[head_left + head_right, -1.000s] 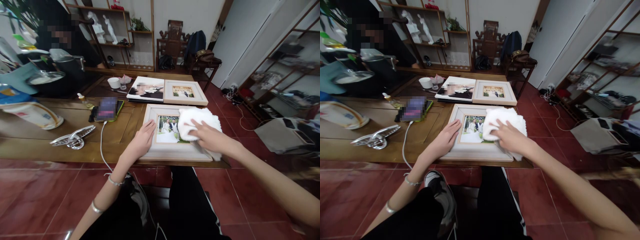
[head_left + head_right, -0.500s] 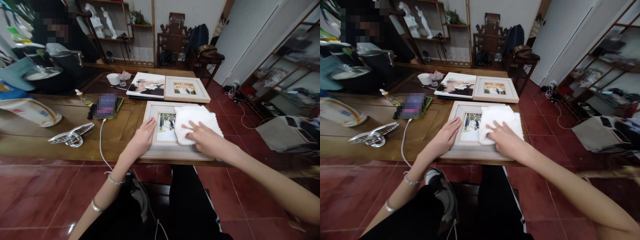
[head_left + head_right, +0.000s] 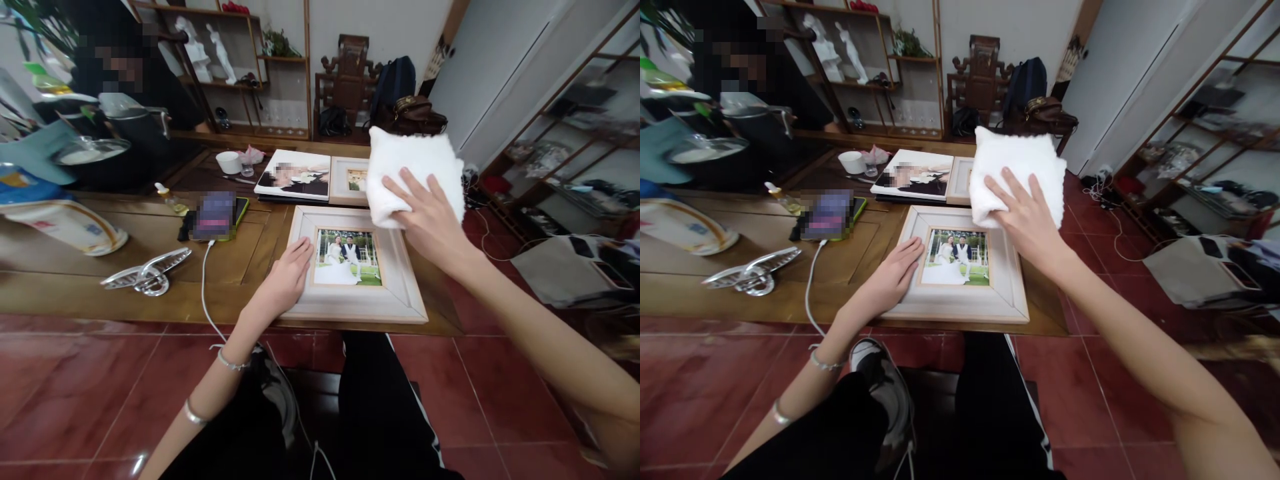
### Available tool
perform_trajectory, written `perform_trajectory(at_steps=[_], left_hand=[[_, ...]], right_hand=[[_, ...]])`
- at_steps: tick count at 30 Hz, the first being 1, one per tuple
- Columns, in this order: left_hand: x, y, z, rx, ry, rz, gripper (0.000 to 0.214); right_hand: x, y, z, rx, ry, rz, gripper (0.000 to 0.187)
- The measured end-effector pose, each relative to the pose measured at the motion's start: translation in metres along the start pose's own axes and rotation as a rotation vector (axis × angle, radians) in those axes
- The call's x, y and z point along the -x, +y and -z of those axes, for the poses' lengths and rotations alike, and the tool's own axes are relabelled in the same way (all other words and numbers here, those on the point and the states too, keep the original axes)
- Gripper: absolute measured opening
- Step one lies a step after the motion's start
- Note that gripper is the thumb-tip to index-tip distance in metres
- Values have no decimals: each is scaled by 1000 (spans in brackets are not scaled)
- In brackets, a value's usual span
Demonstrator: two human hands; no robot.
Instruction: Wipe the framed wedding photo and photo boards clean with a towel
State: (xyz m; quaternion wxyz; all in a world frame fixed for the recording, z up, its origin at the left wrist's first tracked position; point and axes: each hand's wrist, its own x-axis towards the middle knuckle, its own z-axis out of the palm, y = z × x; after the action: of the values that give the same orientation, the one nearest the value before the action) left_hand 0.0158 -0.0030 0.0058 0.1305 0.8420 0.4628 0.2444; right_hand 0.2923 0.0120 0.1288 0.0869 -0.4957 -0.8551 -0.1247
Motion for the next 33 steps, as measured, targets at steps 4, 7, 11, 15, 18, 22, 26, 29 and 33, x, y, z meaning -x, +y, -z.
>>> perform_trajectory(at_steps=[4,7,11,15,18,22,26,29,33], left_hand=[[0,1,1,4,2,10,45],[0,2,2,8,0,12,45],[0,2,2,3,4,4,44],[0,1,1,-4,2,-5,45],[0,1,2,-11,-6,-8,45],[0,0,2,-9,-16,-16,45],[0,-2,2,-5,-15,-21,45],[0,-1,2,-4,-21,-17,45],[-1,0,3,-3,-28,-2,45]], right_hand=[[-16,11,-51,55,-170,101,55],[-6,-5,-67,69,-238,84,52],[27,-39,-39,47,-337,114,47],[69,-72,8,-61,-484,194,46],[90,-90,22,-185,-484,225,52],[85,-92,4,-242,-452,173,60],[45,-64,-33,-119,-364,23,58],[7,-32,-57,-27,-220,-60,59],[-21,-14,-71,16,-205,-12,59]])
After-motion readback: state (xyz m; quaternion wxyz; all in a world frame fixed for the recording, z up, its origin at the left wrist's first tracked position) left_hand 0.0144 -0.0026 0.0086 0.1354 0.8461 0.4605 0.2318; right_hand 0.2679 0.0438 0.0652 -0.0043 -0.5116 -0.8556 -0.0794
